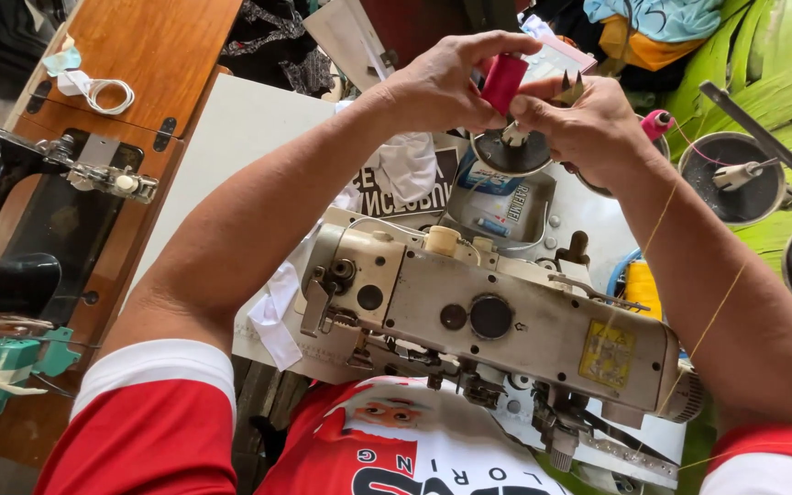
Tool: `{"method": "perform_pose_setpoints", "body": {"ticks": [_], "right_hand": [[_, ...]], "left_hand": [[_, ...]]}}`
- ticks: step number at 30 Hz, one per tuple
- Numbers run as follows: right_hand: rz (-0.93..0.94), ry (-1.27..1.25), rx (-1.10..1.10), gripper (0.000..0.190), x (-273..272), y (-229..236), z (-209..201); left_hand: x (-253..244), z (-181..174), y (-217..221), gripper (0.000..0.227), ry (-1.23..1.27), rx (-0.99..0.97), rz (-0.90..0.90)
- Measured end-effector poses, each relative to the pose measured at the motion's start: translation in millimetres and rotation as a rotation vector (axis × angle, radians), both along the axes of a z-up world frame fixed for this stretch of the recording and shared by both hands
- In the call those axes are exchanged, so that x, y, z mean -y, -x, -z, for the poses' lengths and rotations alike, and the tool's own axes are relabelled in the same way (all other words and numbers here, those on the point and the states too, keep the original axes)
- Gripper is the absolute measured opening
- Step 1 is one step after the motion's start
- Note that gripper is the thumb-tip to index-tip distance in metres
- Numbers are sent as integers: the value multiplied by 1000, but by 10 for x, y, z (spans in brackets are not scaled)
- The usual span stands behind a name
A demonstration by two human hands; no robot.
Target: The person threads a sewing machine by placing yellow and pink thread spools on the machine's spool holders, then guides the thread through the machine's tension discs and guides. The person uses both hands to pull and align the thread through the machine's threading path.
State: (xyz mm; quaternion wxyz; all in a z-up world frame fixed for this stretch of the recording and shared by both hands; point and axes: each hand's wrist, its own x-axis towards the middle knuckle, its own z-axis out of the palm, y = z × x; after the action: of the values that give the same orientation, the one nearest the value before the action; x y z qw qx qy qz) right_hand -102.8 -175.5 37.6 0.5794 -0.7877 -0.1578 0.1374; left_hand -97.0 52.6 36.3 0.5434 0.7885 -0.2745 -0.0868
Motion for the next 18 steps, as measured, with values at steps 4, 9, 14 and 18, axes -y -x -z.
{"method": "perform_pose_setpoints", "body": {"ticks": [4, 9, 14, 18], "right_hand": [[-35, 35, -135, 33, -40, 0, -79], [155, 292, -71, 17, 84, -60, 9], [189, -110, -207, 13, -29, 11, -245], [-183, -242, -121, 73, -13, 5, -119]], "left_hand": [[47, 59, -133, 72, -217, 286, -78], [138, 86, -182, 68, -335, 525, -70], [109, -54, -258, 59, -385, 585, -131], [244, -114, -296, 60, -338, 749, -94]]}}
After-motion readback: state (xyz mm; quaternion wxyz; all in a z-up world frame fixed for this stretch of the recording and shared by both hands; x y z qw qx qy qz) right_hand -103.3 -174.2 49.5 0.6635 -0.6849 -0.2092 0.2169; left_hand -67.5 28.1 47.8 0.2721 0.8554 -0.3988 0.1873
